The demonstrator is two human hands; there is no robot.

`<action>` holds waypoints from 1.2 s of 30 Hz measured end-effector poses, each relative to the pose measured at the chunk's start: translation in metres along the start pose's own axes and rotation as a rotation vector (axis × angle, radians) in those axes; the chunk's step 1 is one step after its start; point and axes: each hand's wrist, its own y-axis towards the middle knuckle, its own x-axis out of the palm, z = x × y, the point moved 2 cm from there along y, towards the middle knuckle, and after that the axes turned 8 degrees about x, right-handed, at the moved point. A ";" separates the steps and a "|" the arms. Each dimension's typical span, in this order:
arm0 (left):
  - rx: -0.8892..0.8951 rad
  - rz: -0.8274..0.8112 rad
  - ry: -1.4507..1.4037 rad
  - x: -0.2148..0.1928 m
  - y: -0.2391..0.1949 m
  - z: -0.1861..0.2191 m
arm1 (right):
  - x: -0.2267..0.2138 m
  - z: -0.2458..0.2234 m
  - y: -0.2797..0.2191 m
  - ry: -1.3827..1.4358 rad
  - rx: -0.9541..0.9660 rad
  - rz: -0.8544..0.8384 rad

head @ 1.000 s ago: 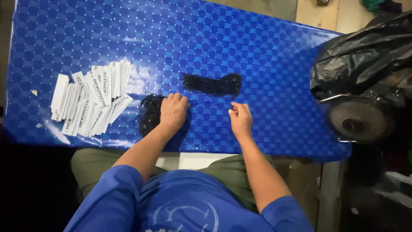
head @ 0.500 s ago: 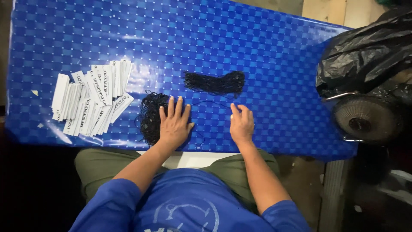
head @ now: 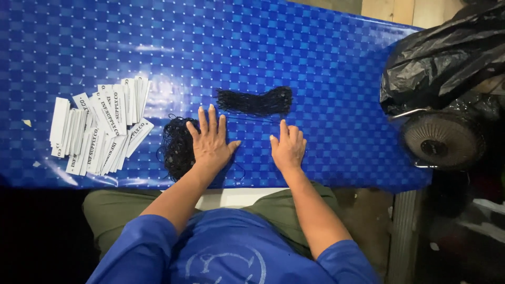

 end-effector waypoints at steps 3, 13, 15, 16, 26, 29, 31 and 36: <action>-0.010 0.003 -0.022 -0.005 0.010 0.001 | 0.003 0.001 0.007 -0.023 -0.015 0.004; 0.027 0.037 -0.137 -0.006 0.020 -0.010 | 0.002 0.007 0.013 0.015 0.008 -0.071; 0.115 0.104 -0.128 -0.004 0.014 -0.015 | 0.004 0.012 0.007 0.063 0.014 -0.051; 0.112 0.101 -0.126 0.003 0.010 -0.021 | 0.006 0.014 -0.002 0.066 0.014 -0.054; 0.127 0.725 -0.098 0.031 -0.083 -0.058 | 0.029 -0.020 -0.090 0.284 -0.040 -0.058; 0.068 0.662 -0.091 0.048 -0.110 -0.052 | 0.027 -0.035 -0.110 0.234 -0.113 -0.079; 0.039 0.576 -0.094 0.068 -0.107 -0.061 | 0.023 -0.041 -0.113 0.200 -0.151 -0.090; -0.017 0.513 -0.113 0.074 -0.078 -0.085 | 0.017 -0.040 -0.109 0.175 -0.116 -0.256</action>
